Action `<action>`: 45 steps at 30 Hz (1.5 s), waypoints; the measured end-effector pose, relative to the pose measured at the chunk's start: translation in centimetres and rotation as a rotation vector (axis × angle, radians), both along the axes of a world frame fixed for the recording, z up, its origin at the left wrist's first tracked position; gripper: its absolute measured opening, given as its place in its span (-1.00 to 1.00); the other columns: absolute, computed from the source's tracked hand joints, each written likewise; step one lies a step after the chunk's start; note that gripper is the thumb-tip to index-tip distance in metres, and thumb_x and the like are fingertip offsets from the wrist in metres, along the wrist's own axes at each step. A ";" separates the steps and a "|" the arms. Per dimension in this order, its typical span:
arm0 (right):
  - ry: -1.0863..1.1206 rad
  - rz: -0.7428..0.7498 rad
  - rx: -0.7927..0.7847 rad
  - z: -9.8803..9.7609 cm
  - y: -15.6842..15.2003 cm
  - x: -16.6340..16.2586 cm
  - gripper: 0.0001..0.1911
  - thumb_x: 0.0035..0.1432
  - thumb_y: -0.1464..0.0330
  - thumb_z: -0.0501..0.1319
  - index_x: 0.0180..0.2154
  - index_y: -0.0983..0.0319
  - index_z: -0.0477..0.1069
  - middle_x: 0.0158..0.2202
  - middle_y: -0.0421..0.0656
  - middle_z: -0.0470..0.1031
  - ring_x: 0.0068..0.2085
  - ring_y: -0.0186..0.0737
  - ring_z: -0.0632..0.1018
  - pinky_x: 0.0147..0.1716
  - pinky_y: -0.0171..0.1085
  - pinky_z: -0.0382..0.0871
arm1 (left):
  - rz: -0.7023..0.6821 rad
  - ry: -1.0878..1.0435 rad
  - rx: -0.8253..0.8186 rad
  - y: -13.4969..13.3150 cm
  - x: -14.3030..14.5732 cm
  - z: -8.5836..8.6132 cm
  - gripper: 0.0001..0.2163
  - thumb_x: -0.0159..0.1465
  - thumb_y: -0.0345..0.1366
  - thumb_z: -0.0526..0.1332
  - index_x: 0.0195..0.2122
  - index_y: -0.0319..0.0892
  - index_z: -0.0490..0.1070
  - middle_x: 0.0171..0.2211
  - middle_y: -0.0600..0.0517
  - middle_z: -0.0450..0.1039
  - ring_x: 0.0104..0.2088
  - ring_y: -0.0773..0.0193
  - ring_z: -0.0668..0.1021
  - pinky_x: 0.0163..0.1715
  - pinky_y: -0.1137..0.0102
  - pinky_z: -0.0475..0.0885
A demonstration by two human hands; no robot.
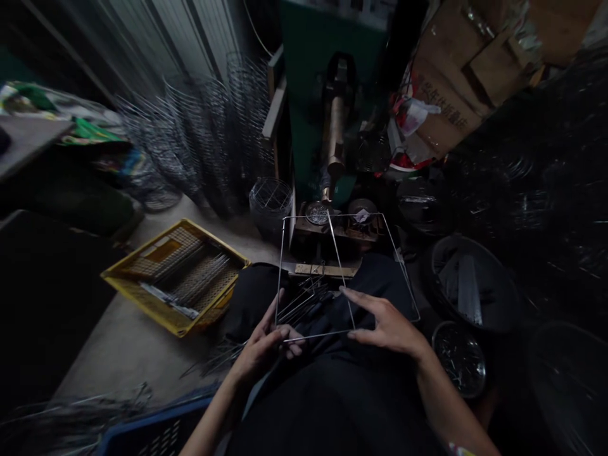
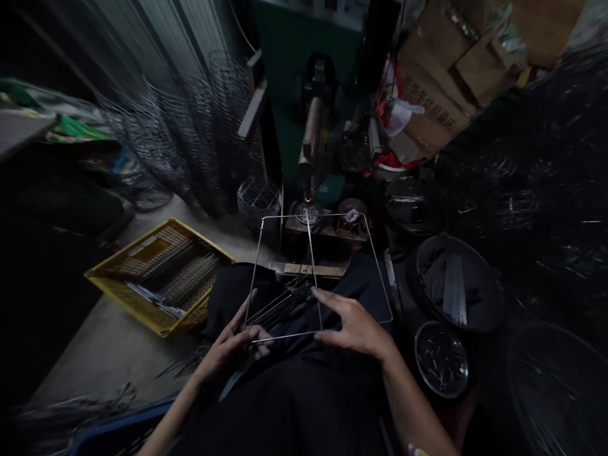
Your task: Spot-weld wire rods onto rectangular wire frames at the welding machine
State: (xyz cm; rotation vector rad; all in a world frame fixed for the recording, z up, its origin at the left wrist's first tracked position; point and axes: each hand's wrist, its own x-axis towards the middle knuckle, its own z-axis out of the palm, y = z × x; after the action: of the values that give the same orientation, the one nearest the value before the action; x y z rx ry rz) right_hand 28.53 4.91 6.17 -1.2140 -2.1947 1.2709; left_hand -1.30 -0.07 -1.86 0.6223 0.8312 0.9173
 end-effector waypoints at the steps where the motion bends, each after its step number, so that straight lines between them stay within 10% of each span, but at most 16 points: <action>1: -0.009 -0.005 0.013 -0.2 -0.1 -0.1 -0.15 0.10 0.25 0.37 0.35 0.07 0.07 0.35 -0.11 0.17 0.31 -0.04 0.26 0.30 -0.03 0.13 | 0.003 0.004 0.004 0.0 -0.1 0.1 -0.09 0.27 -0.27 0.26 0.42 -0.11 -0.44 -0.38 -0.16 0.59 -0.47 0.13 0.61 -0.52 0.40 0.44; 45: -0.097 0.013 0.070 -0.6 0.6 -1.0 -0.07 0.07 0.38 0.37 0.37 0.00 0.00 0.35 -0.17 0.16 0.24 -0.05 0.38 0.22 -0.08 0.31 | 0.083 0.015 0.026 0.1 -0.3 2.5 -0.06 0.25 -0.30 0.26 0.42 -0.08 -0.48 -0.40 -0.08 0.59 -0.49 0.15 0.60 -0.49 0.38 0.44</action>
State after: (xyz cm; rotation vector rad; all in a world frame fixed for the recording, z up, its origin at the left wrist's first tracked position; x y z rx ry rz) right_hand 27.52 5.49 5.59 -1.2614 -2.2982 1.1523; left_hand -1.59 0.01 0.68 0.6215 0.8651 1.0008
